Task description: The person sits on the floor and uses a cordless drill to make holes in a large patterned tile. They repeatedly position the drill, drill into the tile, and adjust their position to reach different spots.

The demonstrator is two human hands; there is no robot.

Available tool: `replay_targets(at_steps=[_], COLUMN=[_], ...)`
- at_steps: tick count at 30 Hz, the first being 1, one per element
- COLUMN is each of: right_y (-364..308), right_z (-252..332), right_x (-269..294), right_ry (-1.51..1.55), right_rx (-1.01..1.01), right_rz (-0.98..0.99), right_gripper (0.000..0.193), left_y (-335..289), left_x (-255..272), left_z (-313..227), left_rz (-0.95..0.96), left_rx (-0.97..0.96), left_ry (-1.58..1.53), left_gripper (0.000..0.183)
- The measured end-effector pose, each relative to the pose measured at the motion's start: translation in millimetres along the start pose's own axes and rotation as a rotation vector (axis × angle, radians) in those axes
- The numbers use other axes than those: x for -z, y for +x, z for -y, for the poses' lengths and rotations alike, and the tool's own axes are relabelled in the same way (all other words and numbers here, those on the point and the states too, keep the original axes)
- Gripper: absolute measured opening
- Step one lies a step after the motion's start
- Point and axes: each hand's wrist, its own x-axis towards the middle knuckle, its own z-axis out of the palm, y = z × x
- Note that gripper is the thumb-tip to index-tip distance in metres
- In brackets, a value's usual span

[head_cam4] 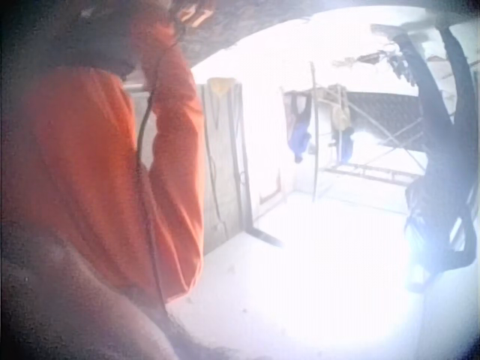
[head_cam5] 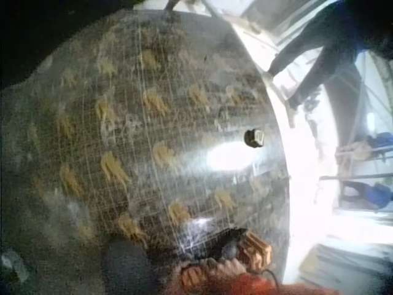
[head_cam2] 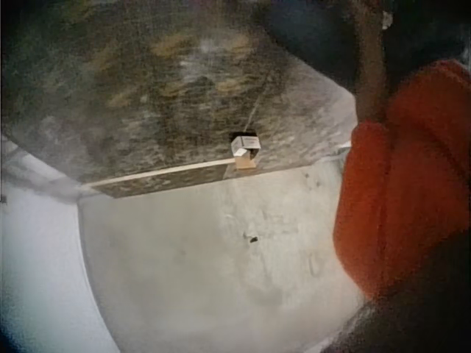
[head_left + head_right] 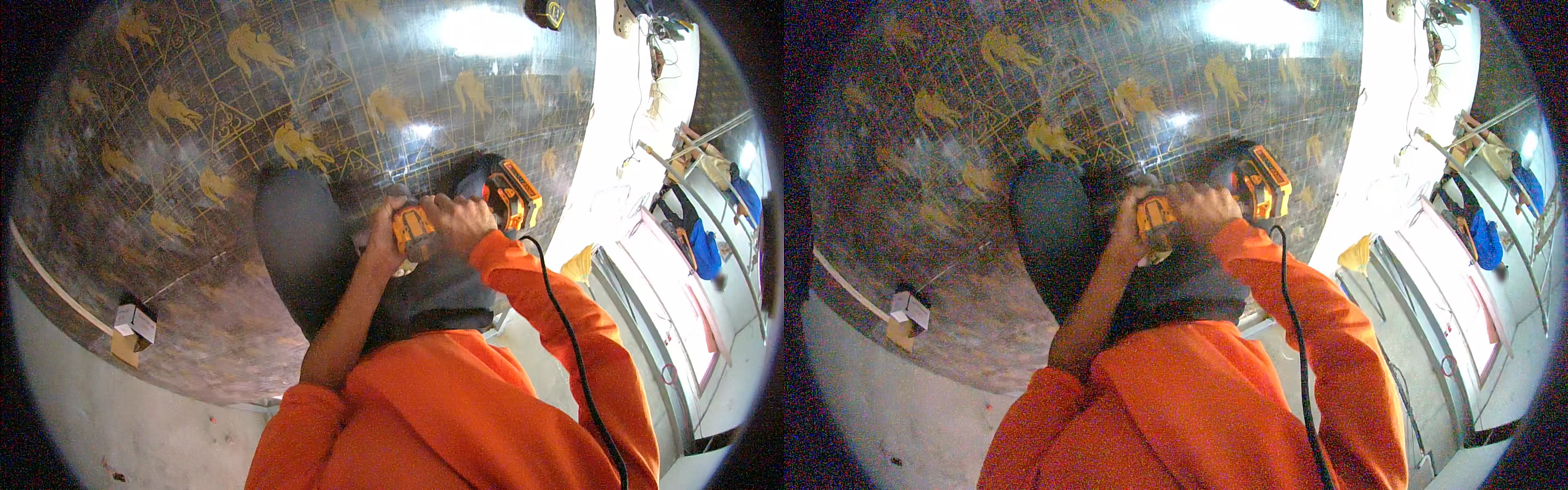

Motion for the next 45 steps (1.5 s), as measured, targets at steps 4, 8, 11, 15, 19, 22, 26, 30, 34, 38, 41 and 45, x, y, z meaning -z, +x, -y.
replay_targets(at_steps=[4,8,11,15,19,22,26,30,34,38,41,45], right_y=[1,4,4,1,0,0,0,3,3,-1,-2,-3], right_z=[1,0,0,0,-2,-3,-2,-1,-2,-7,-11,-17], right_x=[6,11,10,4,-1,-2,-1,1,3,3,-3,-13], right_ry=[0.019,0.050,0.037,0.013,-0.041,-0.014,-0.040,-0.002,-0.010,0.010,-0.035,-0.039], right_rx=[0.001,-0.043,-0.024,-0.003,0.035,0.048,0.056,0.009,0.013,0.105,0.195,0.187], right_rz=[-0.008,0.177,0.128,0.086,-0.060,-0.097,-0.109,-0.002,0.021,-0.130,-0.184,-0.256], right_gripper=[0.043,0.046,0.046,0.042,0.036,0.036,0.036,0.040,0.044,0.052,0.064,0.072], left_y=[-1,-6,-6,-3,-4,-1,7,10,5,-2,-5,-8], left_x=[-3,-7,-9,-6,2,8,14,17,11,-3,-12,-17], left_z=[0,-4,-5,-3,-1,1,5,6,5,4,1,-5], left_rz=[-0.096,-0.080,-0.062,-0.104,-0.040,-0.070,-0.077,-0.036,-0.022,-0.054,-0.019,0.028], left_rx=[-0.102,0.034,0.051,0.098,0.031,0.038,-0.078,0.007,-0.037,0.012,0.038,0.107], left_ry=[0.227,0.027,-0.006,-0.011,0.047,0.020,0.173,0.023,0.022,0.002,-0.025,-0.033], left_gripper=[0.022,0.022,0.022,0.022,0.040,0.034,0.034,0.039,0.034,0.030,0.032,0.033])
